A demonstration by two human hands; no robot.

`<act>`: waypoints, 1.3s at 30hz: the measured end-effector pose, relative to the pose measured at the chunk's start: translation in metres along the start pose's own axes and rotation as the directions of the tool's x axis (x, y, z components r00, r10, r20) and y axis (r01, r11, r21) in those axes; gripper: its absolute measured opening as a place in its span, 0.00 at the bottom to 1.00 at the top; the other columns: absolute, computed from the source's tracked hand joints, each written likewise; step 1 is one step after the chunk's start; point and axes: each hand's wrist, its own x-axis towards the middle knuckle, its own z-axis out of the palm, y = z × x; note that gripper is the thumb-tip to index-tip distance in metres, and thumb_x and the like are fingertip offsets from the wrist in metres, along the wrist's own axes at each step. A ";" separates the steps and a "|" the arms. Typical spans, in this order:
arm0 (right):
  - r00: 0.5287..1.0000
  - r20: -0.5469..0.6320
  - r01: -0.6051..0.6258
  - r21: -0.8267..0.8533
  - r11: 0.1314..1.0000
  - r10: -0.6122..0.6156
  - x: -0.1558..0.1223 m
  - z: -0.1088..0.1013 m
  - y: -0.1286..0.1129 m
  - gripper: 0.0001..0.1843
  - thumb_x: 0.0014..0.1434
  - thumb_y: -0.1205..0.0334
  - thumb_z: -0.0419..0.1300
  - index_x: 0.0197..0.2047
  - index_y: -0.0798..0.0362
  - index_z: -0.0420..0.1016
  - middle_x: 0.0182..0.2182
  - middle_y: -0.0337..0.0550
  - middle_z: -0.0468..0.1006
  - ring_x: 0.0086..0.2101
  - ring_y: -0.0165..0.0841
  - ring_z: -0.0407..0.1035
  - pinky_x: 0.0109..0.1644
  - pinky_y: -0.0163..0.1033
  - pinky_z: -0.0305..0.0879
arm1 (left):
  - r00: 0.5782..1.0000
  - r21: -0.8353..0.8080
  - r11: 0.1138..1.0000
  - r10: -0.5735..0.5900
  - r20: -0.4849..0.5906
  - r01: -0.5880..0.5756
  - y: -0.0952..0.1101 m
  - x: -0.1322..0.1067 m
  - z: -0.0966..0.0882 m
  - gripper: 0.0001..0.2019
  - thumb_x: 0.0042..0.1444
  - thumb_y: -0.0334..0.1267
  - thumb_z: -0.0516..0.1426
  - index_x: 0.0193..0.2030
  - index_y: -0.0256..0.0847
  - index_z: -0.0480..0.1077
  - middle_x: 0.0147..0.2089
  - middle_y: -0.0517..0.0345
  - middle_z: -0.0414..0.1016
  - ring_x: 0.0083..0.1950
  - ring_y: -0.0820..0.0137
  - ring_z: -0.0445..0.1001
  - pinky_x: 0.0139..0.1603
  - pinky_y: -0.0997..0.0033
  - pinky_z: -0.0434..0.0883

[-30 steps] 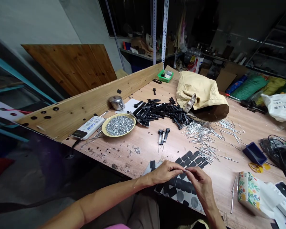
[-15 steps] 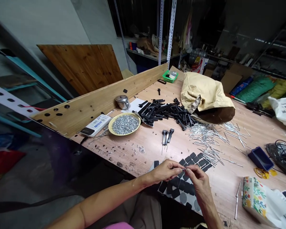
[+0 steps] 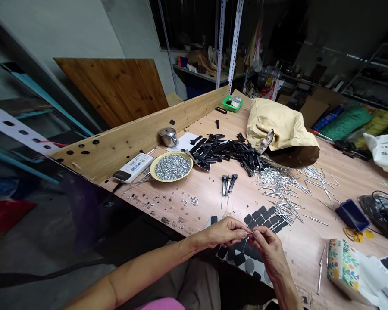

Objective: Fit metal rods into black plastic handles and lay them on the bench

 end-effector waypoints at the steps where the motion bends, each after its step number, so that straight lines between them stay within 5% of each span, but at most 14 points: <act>1: 1.000 -0.001 -0.024 0.017 1.000 0.024 -0.001 0.000 0.000 0.21 0.29 0.49 0.74 0.24 0.53 0.76 0.23 0.37 0.75 0.27 0.29 0.70 0.37 0.36 0.70 | 1.000 0.004 1.000 0.002 0.001 -0.002 -0.001 0.000 0.000 0.26 0.44 0.52 0.62 0.44 0.31 0.74 0.17 0.71 0.57 0.15 0.85 0.49 0.17 0.80 0.45; 6: 0.996 0.003 -0.088 0.038 0.995 0.088 -0.001 0.000 0.002 0.22 0.26 0.49 0.75 0.23 0.53 0.75 0.22 0.36 0.75 0.26 0.28 0.70 0.36 0.36 0.70 | 1.000 0.042 0.999 -0.017 0.007 0.016 0.004 -0.004 0.002 0.24 0.47 0.49 0.60 0.45 0.30 0.73 0.17 0.71 0.56 0.16 0.84 0.48 0.17 0.79 0.45; 11: 0.988 -0.012 0.140 -0.315 0.939 -0.151 0.020 0.003 0.019 0.23 0.35 0.42 0.69 0.28 0.52 0.76 0.24 0.39 0.76 0.25 0.31 0.70 0.33 0.37 0.69 | 0.965 0.204 0.977 0.112 -0.237 -0.063 0.000 -0.018 -0.004 0.17 0.53 0.42 0.56 0.42 0.30 0.75 0.18 0.68 0.58 0.19 0.81 0.54 0.21 0.78 0.52; 14: 0.905 0.170 0.408 -0.604 0.685 -0.389 0.043 0.027 0.038 0.21 0.46 0.40 0.61 0.30 0.51 0.75 0.25 0.41 0.76 0.25 0.33 0.70 0.32 0.36 0.67 | 0.850 0.135 0.985 0.160 -0.502 -0.105 -0.014 -0.034 -0.022 0.19 0.53 0.45 0.56 0.42 0.30 0.75 0.18 0.68 0.56 0.21 0.80 0.54 0.22 0.78 0.52; 17: 0.725 0.445 0.657 -0.678 0.331 -0.526 0.063 0.063 0.061 0.20 0.58 0.45 0.50 0.31 0.51 0.74 0.29 0.44 0.76 0.27 0.33 0.70 0.32 0.36 0.65 | 0.754 0.009 0.988 0.124 -0.644 -0.155 -0.026 -0.056 -0.045 0.25 0.49 0.53 0.57 0.44 0.30 0.73 0.18 0.70 0.54 0.19 0.82 0.50 0.19 0.79 0.50; 20: 0.565 0.618 0.723 -0.690 -0.033 -0.547 0.078 0.089 0.078 0.19 0.64 0.56 0.43 0.31 0.51 0.72 0.28 0.44 0.73 0.27 0.32 0.68 0.28 0.34 0.61 | 0.681 -0.056 0.979 0.095 -0.726 -0.197 -0.026 -0.077 -0.068 0.28 0.46 0.55 0.59 0.45 0.31 0.72 0.19 0.71 0.54 0.18 0.83 0.47 0.17 0.81 0.46; 23: 0.453 0.746 0.710 -0.633 -0.309 -0.489 0.084 0.097 0.087 0.16 0.63 0.68 0.43 0.34 0.51 0.71 0.25 0.42 0.72 0.27 0.33 0.66 0.29 0.35 0.57 | 0.626 -0.080 0.966 0.094 -0.774 -0.244 -0.023 -0.091 -0.087 0.29 0.45 0.56 0.59 0.46 0.32 0.71 0.19 0.71 0.53 0.17 0.84 0.45 0.16 0.82 0.43; 26: 0.364 0.856 0.742 -0.505 -0.441 -0.368 0.076 0.101 0.090 0.14 0.61 0.74 0.46 0.37 0.52 0.71 0.27 0.43 0.74 0.29 0.35 0.65 0.33 0.37 0.58 | 0.584 -0.095 0.951 0.102 -0.805 -0.296 -0.022 -0.097 -0.100 0.30 0.45 0.56 0.59 0.46 0.32 0.70 0.18 0.72 0.54 0.16 0.85 0.44 0.16 0.82 0.42; 29: 0.312 0.908 0.798 -0.411 -0.440 -0.281 0.066 0.111 0.092 0.12 0.61 0.71 0.48 0.38 0.52 0.72 0.29 0.44 0.75 0.32 0.35 0.66 0.36 0.39 0.59 | 0.573 -0.123 0.935 0.097 -0.814 -0.332 -0.025 -0.098 -0.107 0.31 0.43 0.57 0.60 0.46 0.31 0.70 0.18 0.72 0.54 0.16 0.85 0.45 0.16 0.82 0.41; 32: 0.350 0.879 0.831 -0.451 -0.326 -0.325 0.068 0.123 0.092 0.14 0.64 0.64 0.47 0.38 0.52 0.73 0.29 0.43 0.76 0.30 0.34 0.68 0.35 0.37 0.61 | 0.567 -0.127 0.928 0.103 -0.817 -0.350 -0.026 -0.099 -0.111 0.32 0.42 0.59 0.60 0.45 0.31 0.71 0.17 0.72 0.54 0.16 0.85 0.45 0.16 0.81 0.42; 36: 0.572 0.703 0.747 -0.659 -0.087 -0.423 0.090 0.135 0.084 0.21 0.66 0.54 0.43 0.41 0.52 0.74 0.32 0.44 0.76 0.30 0.31 0.71 0.32 0.34 0.63 | 0.551 -0.081 0.937 0.128 -0.825 -0.339 -0.026 -0.099 -0.115 0.33 0.41 0.60 0.59 0.44 0.30 0.71 0.18 0.71 0.54 0.17 0.83 0.48 0.16 0.81 0.44; 39: 0.695 0.609 0.645 -0.763 -0.043 -0.383 0.106 0.143 0.077 0.23 0.65 0.51 0.42 0.39 0.51 0.76 0.33 0.44 0.76 0.31 0.32 0.71 0.30 0.34 0.60 | 0.543 -0.047 0.942 0.149 -0.826 -0.331 -0.026 -0.100 -0.117 0.32 0.43 0.59 0.59 0.44 0.30 0.72 0.17 0.70 0.54 0.17 0.83 0.49 0.16 0.81 0.46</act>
